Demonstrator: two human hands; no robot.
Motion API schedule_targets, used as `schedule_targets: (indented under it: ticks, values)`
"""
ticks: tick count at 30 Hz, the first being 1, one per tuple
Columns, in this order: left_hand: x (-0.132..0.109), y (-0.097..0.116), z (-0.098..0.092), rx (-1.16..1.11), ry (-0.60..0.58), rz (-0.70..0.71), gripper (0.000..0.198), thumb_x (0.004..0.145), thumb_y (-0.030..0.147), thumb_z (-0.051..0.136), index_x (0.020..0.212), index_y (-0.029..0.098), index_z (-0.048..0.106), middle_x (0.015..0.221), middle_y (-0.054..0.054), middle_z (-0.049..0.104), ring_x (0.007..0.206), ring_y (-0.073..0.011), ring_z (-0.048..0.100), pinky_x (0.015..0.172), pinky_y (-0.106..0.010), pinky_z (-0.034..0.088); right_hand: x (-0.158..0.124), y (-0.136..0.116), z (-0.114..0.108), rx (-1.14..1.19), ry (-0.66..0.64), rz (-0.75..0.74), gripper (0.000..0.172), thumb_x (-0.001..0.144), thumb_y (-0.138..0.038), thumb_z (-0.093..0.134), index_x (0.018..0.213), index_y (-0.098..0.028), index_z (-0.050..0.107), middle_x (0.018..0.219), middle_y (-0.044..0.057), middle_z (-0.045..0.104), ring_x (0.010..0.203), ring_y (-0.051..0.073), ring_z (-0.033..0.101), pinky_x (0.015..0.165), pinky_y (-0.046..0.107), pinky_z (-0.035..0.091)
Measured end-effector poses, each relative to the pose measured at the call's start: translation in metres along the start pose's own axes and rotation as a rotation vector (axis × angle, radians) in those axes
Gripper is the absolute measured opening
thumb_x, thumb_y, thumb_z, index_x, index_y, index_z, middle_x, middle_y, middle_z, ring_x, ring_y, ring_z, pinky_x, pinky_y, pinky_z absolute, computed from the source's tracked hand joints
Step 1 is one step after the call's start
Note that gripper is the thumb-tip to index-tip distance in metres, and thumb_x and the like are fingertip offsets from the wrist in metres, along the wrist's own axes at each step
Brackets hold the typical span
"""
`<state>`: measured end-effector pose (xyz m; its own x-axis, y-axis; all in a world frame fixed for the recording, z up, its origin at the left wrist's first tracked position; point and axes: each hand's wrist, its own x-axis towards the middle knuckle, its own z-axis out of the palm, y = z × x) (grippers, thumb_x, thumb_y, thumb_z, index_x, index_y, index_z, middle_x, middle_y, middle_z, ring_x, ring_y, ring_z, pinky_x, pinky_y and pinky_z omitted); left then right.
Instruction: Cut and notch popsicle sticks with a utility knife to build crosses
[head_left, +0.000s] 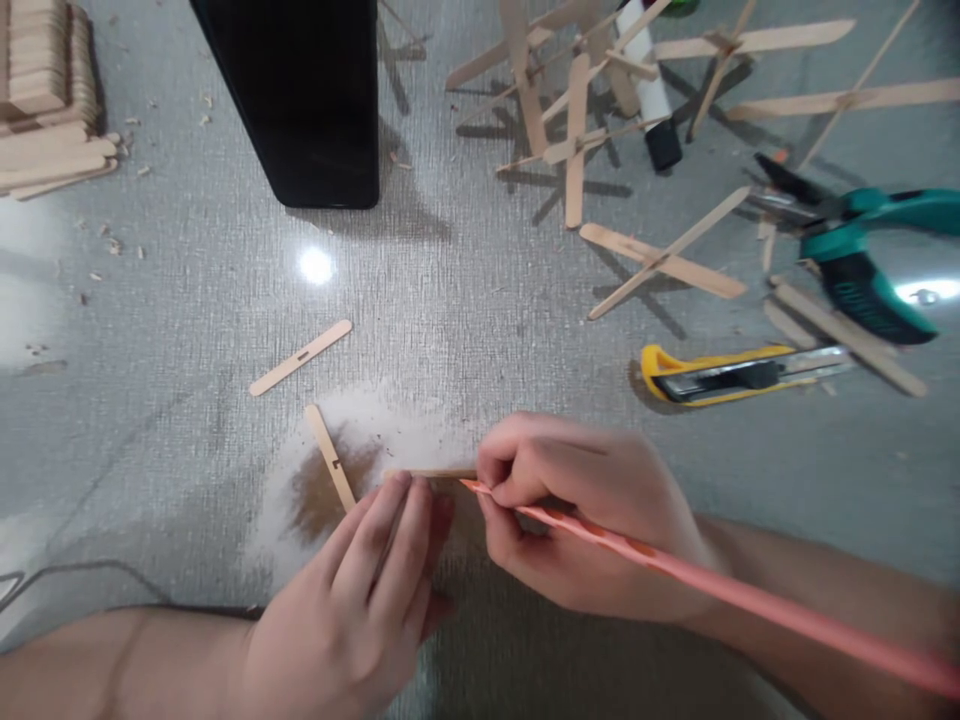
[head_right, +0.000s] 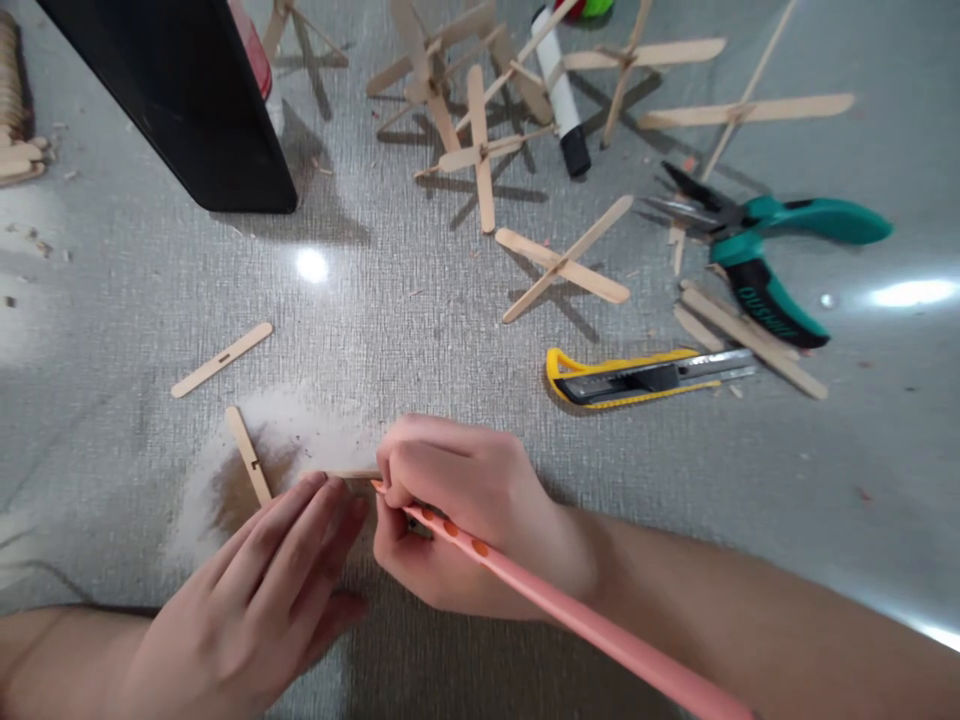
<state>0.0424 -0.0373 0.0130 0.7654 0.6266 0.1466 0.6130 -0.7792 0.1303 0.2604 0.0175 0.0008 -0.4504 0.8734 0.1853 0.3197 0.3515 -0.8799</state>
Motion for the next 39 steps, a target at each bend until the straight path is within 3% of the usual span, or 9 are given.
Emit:
schedule_targets:
  ticks: [16,39]
  values:
    - [-0.0013,-0.0011,0.0024,-0.023,0.022,-0.002,0.038,0.095,0.024,0.059,0.116,-0.006,0.068,0.123,-0.023,0.069,0.112,-0.0385,0.068,0.089,-0.046,0.065,0.0036,-0.001,0.0071,-0.005,0.02,0.022,0.024,0.076,0.0,0.059,0.075,-0.021,0.046,0.074,-0.002,0.059,0.06,0.006,0.052,0.056,0.018,0.044]
    - [-0.0013,-0.0011,0.0005,-0.015,-0.003,0.002,0.037,0.098,0.025,0.057,0.118,-0.004,0.068,0.124,-0.02,0.07,0.115,-0.0379,0.067,0.091,-0.045,0.063,0.0012,-0.0008,0.0048,-0.009,0.025,0.028,0.025,0.075,0.0,0.058,0.073,-0.02,0.044,0.072,-0.002,0.058,0.06,0.006,0.05,0.056,0.017,0.043]
